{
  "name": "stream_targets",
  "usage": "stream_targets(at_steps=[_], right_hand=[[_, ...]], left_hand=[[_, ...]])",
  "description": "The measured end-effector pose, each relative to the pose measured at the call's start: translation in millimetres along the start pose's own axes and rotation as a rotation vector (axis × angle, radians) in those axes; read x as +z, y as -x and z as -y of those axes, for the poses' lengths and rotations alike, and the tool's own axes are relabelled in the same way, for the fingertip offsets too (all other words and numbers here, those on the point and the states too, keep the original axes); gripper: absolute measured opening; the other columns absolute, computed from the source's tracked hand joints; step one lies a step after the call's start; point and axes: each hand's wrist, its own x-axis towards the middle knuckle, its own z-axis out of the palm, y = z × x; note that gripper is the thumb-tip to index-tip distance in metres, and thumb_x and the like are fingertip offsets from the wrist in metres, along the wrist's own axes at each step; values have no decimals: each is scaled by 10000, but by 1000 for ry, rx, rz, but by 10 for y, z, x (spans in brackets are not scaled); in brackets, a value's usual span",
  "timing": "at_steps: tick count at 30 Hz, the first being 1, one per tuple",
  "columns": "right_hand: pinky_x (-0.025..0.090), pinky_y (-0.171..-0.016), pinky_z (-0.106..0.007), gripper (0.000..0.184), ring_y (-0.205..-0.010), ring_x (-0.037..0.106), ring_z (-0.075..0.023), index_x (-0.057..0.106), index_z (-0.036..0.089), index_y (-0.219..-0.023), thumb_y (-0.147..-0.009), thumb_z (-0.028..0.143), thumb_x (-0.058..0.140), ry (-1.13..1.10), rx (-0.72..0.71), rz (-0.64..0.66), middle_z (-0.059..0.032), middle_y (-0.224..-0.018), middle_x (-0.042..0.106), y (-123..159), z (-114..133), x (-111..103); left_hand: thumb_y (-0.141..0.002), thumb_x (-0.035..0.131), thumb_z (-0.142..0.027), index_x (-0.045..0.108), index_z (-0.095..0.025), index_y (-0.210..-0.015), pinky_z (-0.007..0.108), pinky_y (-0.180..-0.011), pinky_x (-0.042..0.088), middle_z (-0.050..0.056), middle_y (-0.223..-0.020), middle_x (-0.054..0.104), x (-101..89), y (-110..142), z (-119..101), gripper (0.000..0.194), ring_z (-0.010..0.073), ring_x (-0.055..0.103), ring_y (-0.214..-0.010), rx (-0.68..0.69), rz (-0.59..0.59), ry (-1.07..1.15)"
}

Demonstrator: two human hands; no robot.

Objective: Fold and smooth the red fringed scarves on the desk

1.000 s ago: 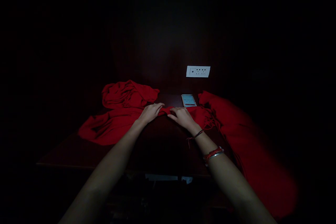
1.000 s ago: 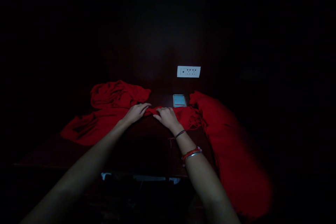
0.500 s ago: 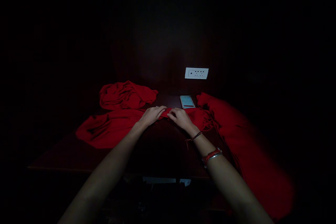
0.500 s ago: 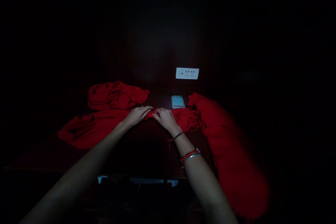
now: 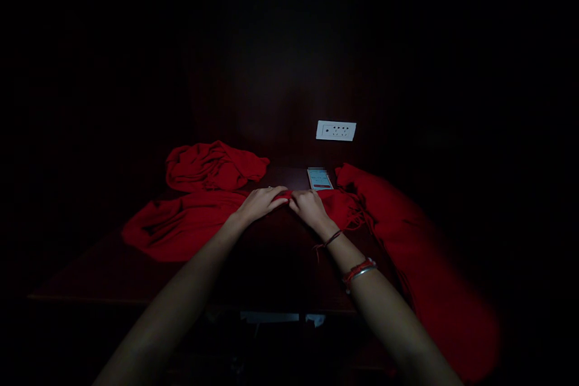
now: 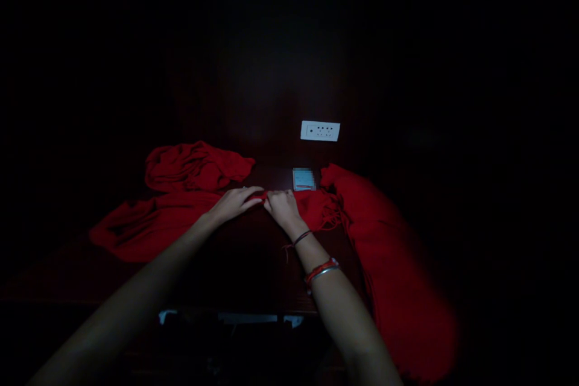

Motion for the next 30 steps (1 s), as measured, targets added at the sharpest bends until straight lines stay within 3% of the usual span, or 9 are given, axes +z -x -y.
stream_targets(at_steps=[5,12,18,26,30], right_hand=[[305,-729,-271,272,-803,528,-158,554,143,-864,-832,269,315,-58,22,9,-95,-870,596,18,-23,-17],[317,-678,-241,301,-780,512,-141,537,154,-908,-802,381,370,-149,-46,-50,-69,-862,580,31,-37,38],[326,-663,-227,305,-759,513,-133,550,164,-885,-818,372,338,-149,-21,-47,-56,-843,579,23,-24,48],[316,-681,-231,231,-772,509,-133,554,160,-855,-824,218,332,-111,1,22,-61,-848,571,8,-21,16],[317,-681,-220,251,-776,505,-123,542,152,-871,-828,287,335,-187,-13,-14,-60,-858,564,15,-15,24]], left_hand=[[-825,324,-308,437,-185,-1100,243,-798,379,40,-1059,536,-19,16,3,321,147,501,-943,19,-15,45],[-849,273,-297,465,-204,-1053,227,-690,409,24,-913,601,16,8,13,295,139,566,-794,-49,27,15],[-854,250,-295,433,-208,-1100,226,-670,410,23,-898,610,-4,19,-15,319,144,577,-767,-50,35,-50],[-844,266,-299,405,-220,-1144,240,-714,406,27,-987,581,-15,23,-17,339,150,561,-820,-28,21,-32],[-840,283,-301,392,-210,-1156,236,-728,402,32,-993,573,-21,18,-22,346,147,550,-841,-30,5,-5]])
